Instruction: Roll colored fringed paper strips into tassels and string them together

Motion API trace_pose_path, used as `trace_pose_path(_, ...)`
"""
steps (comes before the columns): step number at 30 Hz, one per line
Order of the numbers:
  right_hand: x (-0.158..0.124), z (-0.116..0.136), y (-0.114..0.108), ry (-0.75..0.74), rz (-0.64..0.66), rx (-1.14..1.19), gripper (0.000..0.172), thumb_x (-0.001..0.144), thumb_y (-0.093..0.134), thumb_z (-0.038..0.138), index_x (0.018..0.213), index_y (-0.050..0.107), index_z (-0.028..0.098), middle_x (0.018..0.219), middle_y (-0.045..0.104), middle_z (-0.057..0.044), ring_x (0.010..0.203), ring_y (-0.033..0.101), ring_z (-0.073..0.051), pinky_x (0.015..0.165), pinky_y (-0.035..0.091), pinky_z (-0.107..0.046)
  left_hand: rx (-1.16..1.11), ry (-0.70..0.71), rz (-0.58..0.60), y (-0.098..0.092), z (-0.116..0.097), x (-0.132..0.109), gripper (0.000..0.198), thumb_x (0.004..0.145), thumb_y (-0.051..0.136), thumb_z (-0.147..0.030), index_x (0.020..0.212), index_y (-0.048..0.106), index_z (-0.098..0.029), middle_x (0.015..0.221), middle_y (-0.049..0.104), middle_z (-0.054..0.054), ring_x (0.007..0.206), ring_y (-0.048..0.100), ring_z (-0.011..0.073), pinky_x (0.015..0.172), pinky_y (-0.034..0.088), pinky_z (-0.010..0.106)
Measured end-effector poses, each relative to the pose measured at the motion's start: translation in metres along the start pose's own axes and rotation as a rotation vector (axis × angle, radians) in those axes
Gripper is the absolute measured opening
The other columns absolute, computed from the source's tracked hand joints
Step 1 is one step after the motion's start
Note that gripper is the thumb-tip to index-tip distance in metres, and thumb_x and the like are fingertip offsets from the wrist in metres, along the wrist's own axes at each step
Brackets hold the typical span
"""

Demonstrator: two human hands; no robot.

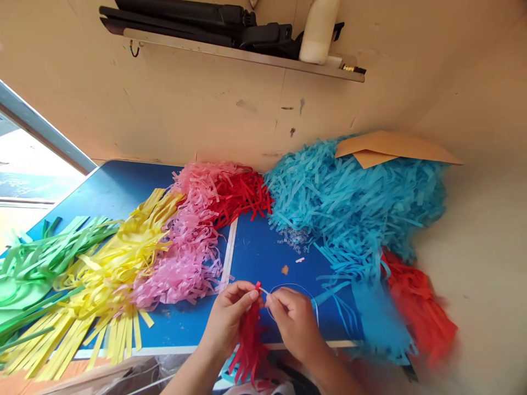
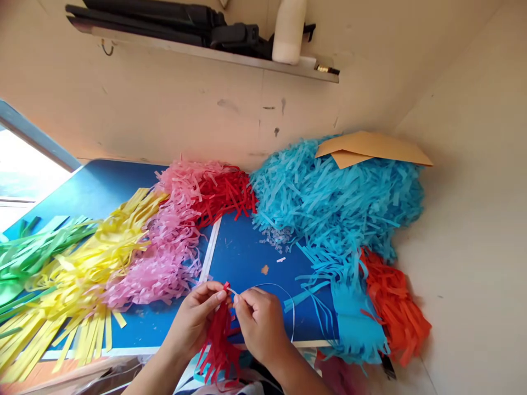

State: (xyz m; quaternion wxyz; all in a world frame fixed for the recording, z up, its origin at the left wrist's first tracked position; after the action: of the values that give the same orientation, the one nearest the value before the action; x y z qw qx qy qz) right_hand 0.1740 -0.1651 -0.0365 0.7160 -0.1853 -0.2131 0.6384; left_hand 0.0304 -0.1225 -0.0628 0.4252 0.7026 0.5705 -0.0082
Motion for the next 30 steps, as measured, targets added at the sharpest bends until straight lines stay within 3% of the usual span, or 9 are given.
trace_pose_path(8,-0.004,-0.003,-0.004,-0.001,-0.007,-0.034,0.039,0.097,0.042,0.029,0.061,0.052,0.019,0.058,0.051,0.002,0.058,0.049,-0.012,0.058,0.029,-0.026,0.158,0.112,0.012,-0.003,0.004,0.003,0.027,0.064,0.088,-0.033,0.075,0.071,-0.016,0.067,0.071,0.001,0.064,0.065,0.0112,0.062,0.049,0.017)
trace_pose_path(12,-0.005,-0.004,-0.006,-0.039,0.074,-0.073,0.041,0.101,0.038,0.032,0.065,0.054,0.02,0.064,0.057,0.0,0.062,0.052,-0.013,0.06,0.031,-0.025,0.266,0.149,0.022,0.0,0.005,-0.001,0.026,0.068,0.084,-0.036,0.077,0.07,-0.016,0.069,0.07,0.001,0.063,0.064,0.0109,0.061,0.05,0.018)
trace_pose_path(16,-0.009,-0.009,-0.008,0.0,0.168,-0.125,0.028,0.102,0.042,0.041,0.095,0.06,0.021,0.078,0.065,-0.001,0.072,0.06,-0.017,0.064,0.037,-0.026,0.545,0.298,0.002,0.002,0.006,-0.007,0.022,0.073,0.077,-0.035,0.08,0.066,-0.018,0.073,0.069,0.001,0.063,0.064,0.0131,0.057,0.052,0.022)
trace_pose_path(19,-0.012,-0.012,-0.008,0.013,0.193,-0.065,0.024,0.101,0.044,0.037,0.116,0.055,0.021,0.093,0.07,-0.003,0.085,0.065,-0.019,0.072,0.042,-0.027,0.776,0.462,-0.036,0.0,0.012,-0.009,0.015,0.076,0.07,-0.029,0.082,0.06,-0.02,0.076,0.07,0.001,0.068,0.069,0.0167,0.062,0.055,0.026)
trace_pose_path(22,-0.011,-0.015,-0.005,-0.01,0.127,-0.063,0.017,0.101,0.043,0.028,0.101,0.06,0.022,0.092,0.07,-0.003,0.084,0.065,-0.019,0.073,0.044,-0.027,0.988,0.622,-0.07,-0.003,0.019,-0.009,0.011,0.077,0.067,-0.026,0.085,0.06,-0.022,0.078,0.072,0.002,0.07,0.07,0.0189,0.066,0.055,0.03)
trace_pose_path(25,-0.009,-0.02,0.001,-0.096,0.065,-0.143,0.023,0.1,0.044,0.025,0.087,0.063,0.023,0.084,0.069,-0.003,0.08,0.064,-0.02,0.072,0.043,-0.029,1.069,0.69,-0.048,-0.002,0.023,-0.009,0.01,0.079,0.064,-0.025,0.088,0.06,-0.024,0.081,0.072,0.002,0.072,0.07,0.0195,0.067,0.054,0.031)
trace_pose_path(28,-0.007,-0.026,-0.006,-0.15,-0.044,-0.118,0.03,0.101,0.044,0.034,0.084,0.066,0.024,0.085,0.07,-0.005,0.084,0.062,-0.022,0.077,0.045,-0.033,0.968,0.599,0.008,0.002,0.027,-0.01,0.014,0.081,0.061,-0.022,0.094,0.056,-0.024,0.084,0.072,0.003,0.074,0.069,0.0186,0.068,0.053,0.029)
trace_pose_path(30,-0.008,-0.034,-0.027,-0.043,-0.111,0.083,0.035,0.099,0.047,0.046,0.08,0.066,0.024,0.082,0.07,-0.006,0.081,0.063,-0.023,0.076,0.047,-0.035,0.915,0.461,0.077,0.002,0.037,-0.01,0.018,0.081,0.063,-0.02,0.096,0.055,-0.024,0.085,0.072,0.004,0.073,0.068,0.0182,0.064,0.05,0.027)
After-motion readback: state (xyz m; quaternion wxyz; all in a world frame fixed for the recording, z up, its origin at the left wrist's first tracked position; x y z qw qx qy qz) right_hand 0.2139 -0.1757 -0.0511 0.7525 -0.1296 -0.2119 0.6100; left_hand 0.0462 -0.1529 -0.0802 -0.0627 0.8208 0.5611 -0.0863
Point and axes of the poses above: each hand's wrist, its own x-axis towards the middle knuckle, its own y-axis out of the palm, z = x × y, the point moved 1 cm from there along x, towards the middle knuckle
